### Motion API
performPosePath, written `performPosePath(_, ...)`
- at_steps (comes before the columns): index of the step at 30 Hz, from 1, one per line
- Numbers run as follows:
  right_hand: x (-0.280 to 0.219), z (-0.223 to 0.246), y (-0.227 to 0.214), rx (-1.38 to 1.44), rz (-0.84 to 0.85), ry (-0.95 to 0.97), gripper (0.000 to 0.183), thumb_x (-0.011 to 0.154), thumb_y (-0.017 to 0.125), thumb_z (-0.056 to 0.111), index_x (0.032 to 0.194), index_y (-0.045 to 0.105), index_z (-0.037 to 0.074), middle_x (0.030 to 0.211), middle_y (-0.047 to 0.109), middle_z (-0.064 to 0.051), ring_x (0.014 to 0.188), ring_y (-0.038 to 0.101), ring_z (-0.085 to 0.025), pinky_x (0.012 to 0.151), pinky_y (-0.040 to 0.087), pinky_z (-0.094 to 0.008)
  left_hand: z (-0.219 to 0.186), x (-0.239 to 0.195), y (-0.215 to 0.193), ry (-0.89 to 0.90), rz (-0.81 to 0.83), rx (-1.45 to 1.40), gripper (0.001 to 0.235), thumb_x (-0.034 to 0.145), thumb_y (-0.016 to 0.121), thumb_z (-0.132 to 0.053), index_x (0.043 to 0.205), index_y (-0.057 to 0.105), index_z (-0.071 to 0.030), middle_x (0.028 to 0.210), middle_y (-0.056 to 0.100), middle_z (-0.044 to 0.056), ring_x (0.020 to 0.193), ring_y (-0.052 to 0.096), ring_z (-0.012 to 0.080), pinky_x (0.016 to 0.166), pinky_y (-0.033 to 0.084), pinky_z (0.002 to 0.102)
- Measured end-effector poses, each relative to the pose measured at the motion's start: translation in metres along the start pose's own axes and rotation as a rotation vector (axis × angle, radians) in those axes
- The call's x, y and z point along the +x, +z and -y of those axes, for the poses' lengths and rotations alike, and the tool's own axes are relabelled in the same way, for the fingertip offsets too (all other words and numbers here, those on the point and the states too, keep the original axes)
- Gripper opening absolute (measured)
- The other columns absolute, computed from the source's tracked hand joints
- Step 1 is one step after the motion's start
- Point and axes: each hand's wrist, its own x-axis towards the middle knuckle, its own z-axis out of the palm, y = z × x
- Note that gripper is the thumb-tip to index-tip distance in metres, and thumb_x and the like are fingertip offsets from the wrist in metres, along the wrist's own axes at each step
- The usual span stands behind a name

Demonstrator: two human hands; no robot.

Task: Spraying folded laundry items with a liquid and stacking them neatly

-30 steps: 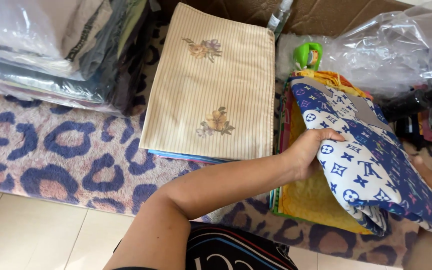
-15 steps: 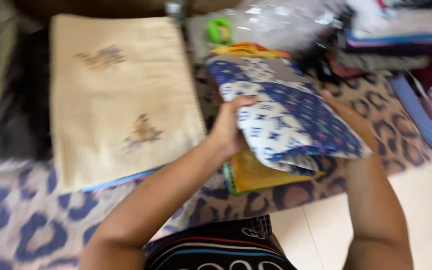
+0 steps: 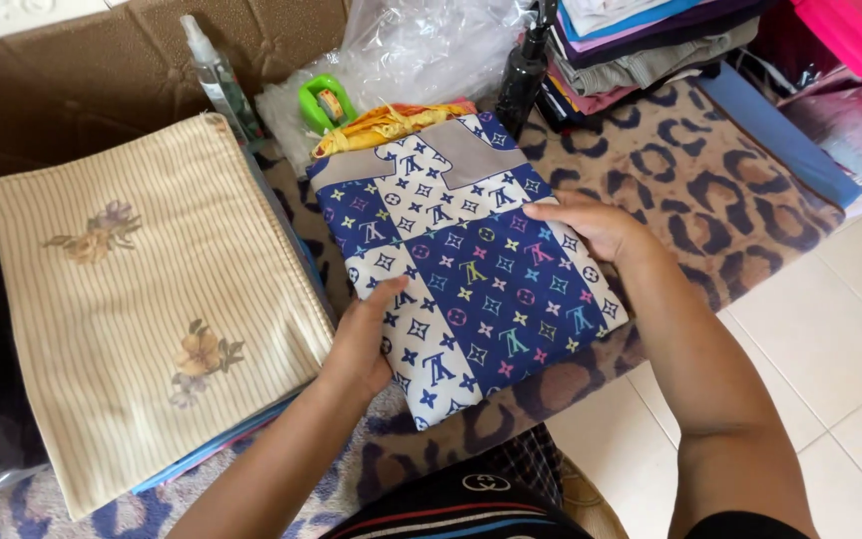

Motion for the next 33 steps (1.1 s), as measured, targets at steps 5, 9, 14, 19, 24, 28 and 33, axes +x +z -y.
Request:
performPosePath(5, -0.021, 0.023, 0.019, -0.140, -0.074, -0.121, 0.062, 0.078, 0.081, 0.023, 0.132, 0.058, 0.005, 0.114, 0.075, -0.011, 0.096, 0.075, -0.016, 0.081, 0.062, -0.030, -0.001, -0.007, 0.016, 0.281, 0.019, 0.065, 0.053, 0.089, 0.063, -0.007, 0.136, 0.042, 0.001, 0.114, 0.068, 0.021, 0.098, 0.072, 0.0294, 0.079, 0.064, 0.040)
performPosePath(9, -0.044, 0.049, 0.025, -0.129, -0.261, -0.205, 0.060, 0.082, 0.077, 0.023, 0.136, 0.059, 0.002, 0.111, 0.076, -0.016, 0.091, 0.074, -0.023, 0.075, 0.061, -0.038, -0.017, -0.004, 0.012, 0.384, 0.031, 0.066, 0.066, 0.083, 0.067, -0.006, 0.141, 0.036, -0.003, 0.117, 0.067, 0.020, 0.097, 0.073, 0.0279, 0.078, 0.065, 0.040)
performPosePath(14, -0.003, 0.020, 0.030, -0.022, -0.179, -0.122, 0.059, 0.088, 0.075, 0.023, 0.140, 0.056, 0.004, 0.114, 0.073, -0.009, 0.094, 0.072, -0.016, 0.078, 0.061, -0.032, -0.001, 0.018, 0.001, 0.317, -0.149, 0.108, 0.073, 0.085, 0.070, -0.020, 0.146, 0.032, -0.005, 0.122, 0.065, 0.020, 0.102, 0.071, 0.0267, 0.083, 0.063, 0.040)
performPosePath(19, -0.001, 0.007, 0.020, 0.041, -0.038, -0.133, 0.059, 0.093, 0.071, 0.022, 0.146, 0.052, 0.006, 0.117, 0.071, -0.005, 0.099, 0.069, -0.012, 0.082, 0.058, -0.028, 0.011, 0.016, 0.000, 0.299, -0.184, 0.156, 0.075, 0.085, 0.070, -0.026, 0.146, 0.031, -0.006, 0.125, 0.063, 0.017, 0.109, 0.070, 0.0251, 0.088, 0.062, 0.040)
performPosePath(24, -0.010, 0.007, 0.036, 0.016, -0.116, -0.214, 0.064, 0.090, 0.072, 0.021, 0.149, 0.049, 0.011, 0.123, 0.070, -0.004, 0.098, 0.070, -0.009, 0.079, 0.059, -0.027, 0.004, 0.023, -0.001, 0.089, -0.079, 0.074, 0.070, 0.086, 0.069, -0.032, 0.139, 0.044, 0.005, 0.116, 0.069, 0.025, 0.100, 0.072, 0.0338, 0.083, 0.063, 0.044)
performPosePath(28, 0.000, 0.010, 0.016, 0.049, -0.126, -0.060, 0.059, 0.088, 0.071, 0.026, 0.143, 0.056, 0.011, 0.114, 0.074, -0.005, 0.088, 0.071, -0.011, 0.072, 0.060, -0.031, 0.004, 0.021, 0.001, 0.135, -0.054, 0.092, 0.072, 0.084, 0.072, -0.028, 0.141, 0.040, 0.004, 0.122, 0.067, 0.024, 0.107, 0.071, 0.0310, 0.088, 0.062, 0.043)
performPosePath(33, 0.031, 0.020, -0.003, -0.019, -0.104, -0.080, 0.048, 0.096, 0.071, 0.036, 0.125, 0.067, -0.001, 0.107, 0.076, -0.008, 0.088, 0.072, -0.012, 0.076, 0.060, -0.028, -0.012, 0.021, 0.011, 0.330, -0.143, 0.085, 0.080, 0.082, 0.069, -0.024, 0.150, 0.031, -0.004, 0.134, 0.060, 0.022, 0.114, 0.068, 0.0281, 0.091, 0.061, 0.041)
